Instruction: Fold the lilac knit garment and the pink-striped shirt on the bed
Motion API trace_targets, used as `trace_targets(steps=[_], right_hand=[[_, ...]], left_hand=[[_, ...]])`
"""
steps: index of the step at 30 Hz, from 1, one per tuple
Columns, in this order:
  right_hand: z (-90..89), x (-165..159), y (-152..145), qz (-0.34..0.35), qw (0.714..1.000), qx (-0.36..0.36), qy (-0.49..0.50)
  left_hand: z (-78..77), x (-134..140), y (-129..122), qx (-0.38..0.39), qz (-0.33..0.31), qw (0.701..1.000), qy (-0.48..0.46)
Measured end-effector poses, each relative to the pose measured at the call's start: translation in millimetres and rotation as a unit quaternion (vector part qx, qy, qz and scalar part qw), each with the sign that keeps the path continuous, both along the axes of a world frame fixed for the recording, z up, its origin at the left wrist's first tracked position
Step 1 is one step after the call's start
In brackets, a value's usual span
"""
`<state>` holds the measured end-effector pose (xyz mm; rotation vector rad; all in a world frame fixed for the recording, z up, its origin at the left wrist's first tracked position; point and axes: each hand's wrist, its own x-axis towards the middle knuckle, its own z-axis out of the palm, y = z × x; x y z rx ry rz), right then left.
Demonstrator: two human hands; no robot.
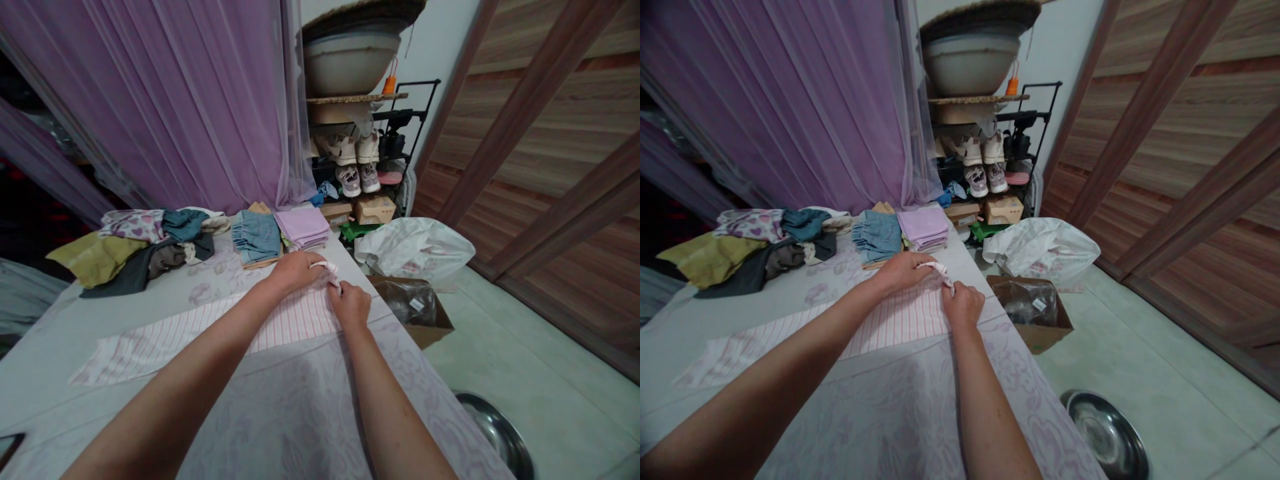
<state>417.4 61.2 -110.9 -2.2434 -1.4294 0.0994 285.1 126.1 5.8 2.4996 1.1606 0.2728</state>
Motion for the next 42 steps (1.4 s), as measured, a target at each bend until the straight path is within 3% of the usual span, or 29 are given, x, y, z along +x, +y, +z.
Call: trace_targets(steps=[4,9,14,17,19,21,23,26,30,32,37,42], right_hand=[[-2.2,0.7,0.5,0.003,0.999,0.027,0.02],[-13.9,14.0,4.4,0.08,0.985,0.102,0.112],[-26.1,28.4,6.8,0.049,0.984,0.126,0.116],[-28.4,33.6,6.6,0.054,0.983,0.13,0.122],[-26.0,37.7,5.5,0.047,0.981,0.127,0.141],[-20.7,42.5,3.7,0.032,0.977,0.117,0.176],[-13.8,46.9,1.5,0.021,0.971,0.105,0.216],[-5.1,49.4,-1.4,0.046,0.964,0.081,0.25],[-2.9,46.7,-3.9,0.111,0.954,0.025,0.279],[-4.1,46.9,-5.6,0.155,0.93,0.016,0.333],[-0.3,56.1,-14.8,0.235,0.827,-0.043,0.508],[5.9,65.3,-24.6,0.257,0.784,-0.131,0.55]], left_hand=[[-25.3,0.1,-22.3,-0.037,0.028,0.998,-0.046],[-66.0,2.3,-46.7,-0.06,0.043,0.987,-0.14],[-86.1,4.6,-65.9,-0.113,0.06,0.975,-0.182],[-86.4,-12.8,-62.2,-0.16,0.076,0.966,-0.19],[-81.1,-37.2,-49.1,-0.139,0.114,0.969,-0.169],[-73.8,-68.0,-30.4,-0.067,0.183,0.975,-0.104],[-68.1,-98.4,-11.3,-0.003,0.213,0.977,0.002],[-65.7,-129.6,7.8,-0.024,0.23,0.963,0.142],[-65.4,-140.9,13.2,-0.051,0.232,0.954,0.186],[-62.7,-141.5,12.3,-0.059,0.235,0.952,0.186],[-57.5,-151.8,9.2,-0.104,0.243,0.942,0.208],[-61.5,-157.4,-1.0,-0.12,0.23,0.943,0.207]])
